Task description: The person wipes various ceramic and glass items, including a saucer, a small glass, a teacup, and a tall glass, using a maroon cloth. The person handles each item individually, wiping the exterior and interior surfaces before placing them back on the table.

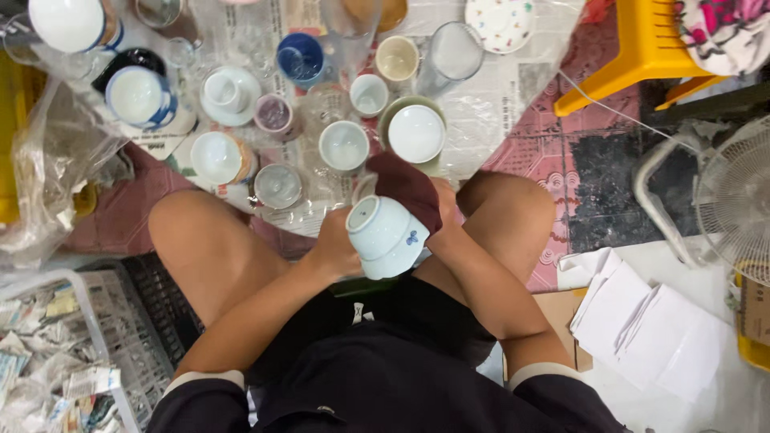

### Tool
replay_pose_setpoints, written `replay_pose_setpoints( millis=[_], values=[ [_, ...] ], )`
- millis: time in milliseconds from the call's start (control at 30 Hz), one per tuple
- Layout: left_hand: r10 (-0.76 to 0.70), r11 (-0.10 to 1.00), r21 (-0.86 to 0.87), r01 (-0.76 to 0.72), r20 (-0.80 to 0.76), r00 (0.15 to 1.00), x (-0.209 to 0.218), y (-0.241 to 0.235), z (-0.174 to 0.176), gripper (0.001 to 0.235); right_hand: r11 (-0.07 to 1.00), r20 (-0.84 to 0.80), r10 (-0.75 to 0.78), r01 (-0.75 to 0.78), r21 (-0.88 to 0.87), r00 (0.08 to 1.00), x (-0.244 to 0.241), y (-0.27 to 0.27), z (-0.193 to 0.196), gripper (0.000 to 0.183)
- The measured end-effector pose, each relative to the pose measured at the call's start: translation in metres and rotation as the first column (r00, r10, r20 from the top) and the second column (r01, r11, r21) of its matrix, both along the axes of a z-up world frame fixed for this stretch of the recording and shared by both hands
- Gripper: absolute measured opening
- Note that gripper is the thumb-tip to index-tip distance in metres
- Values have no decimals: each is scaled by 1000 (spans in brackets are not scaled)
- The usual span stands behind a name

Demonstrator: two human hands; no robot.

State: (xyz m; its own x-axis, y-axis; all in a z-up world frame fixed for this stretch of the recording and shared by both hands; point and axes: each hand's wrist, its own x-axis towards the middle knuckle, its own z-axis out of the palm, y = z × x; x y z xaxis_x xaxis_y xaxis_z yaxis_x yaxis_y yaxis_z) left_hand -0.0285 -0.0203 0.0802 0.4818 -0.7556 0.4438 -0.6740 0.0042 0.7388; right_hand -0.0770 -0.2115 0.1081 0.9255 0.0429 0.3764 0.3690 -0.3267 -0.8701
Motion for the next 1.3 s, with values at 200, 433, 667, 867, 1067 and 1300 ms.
replay_pose_setpoints(
  millis=[200,433,667,867,1067,1300],
  values=[
    [15,997,72,35,-597,802,-8,-32,39,15,983,92,-177,170,76,980,-18,-26,13,41],
    [-132,966,137,219,-470,873,-17,-97,80,19,709,-110,-566,551,440,817,-31,-66,12,32],
    [-330,854,168,493,-558,761,-27,-116,96,36,606,-111,-640,588,536,761,7,-201,-1,16],
    [-329,833,149,532,-641,694,-24,-125,77,35,516,-25,-857,856,-30,515,83,-295,-74,24],
    [-275,847,145,511,-704,655,-12,-123,52,32,497,-288,-865,775,-390,410,124,-337,-136,40],
    [-241,851,142,506,-750,616,-7,-127,38,27,532,-377,-839,739,-414,393,151,-333,-155,41]
  ],
)
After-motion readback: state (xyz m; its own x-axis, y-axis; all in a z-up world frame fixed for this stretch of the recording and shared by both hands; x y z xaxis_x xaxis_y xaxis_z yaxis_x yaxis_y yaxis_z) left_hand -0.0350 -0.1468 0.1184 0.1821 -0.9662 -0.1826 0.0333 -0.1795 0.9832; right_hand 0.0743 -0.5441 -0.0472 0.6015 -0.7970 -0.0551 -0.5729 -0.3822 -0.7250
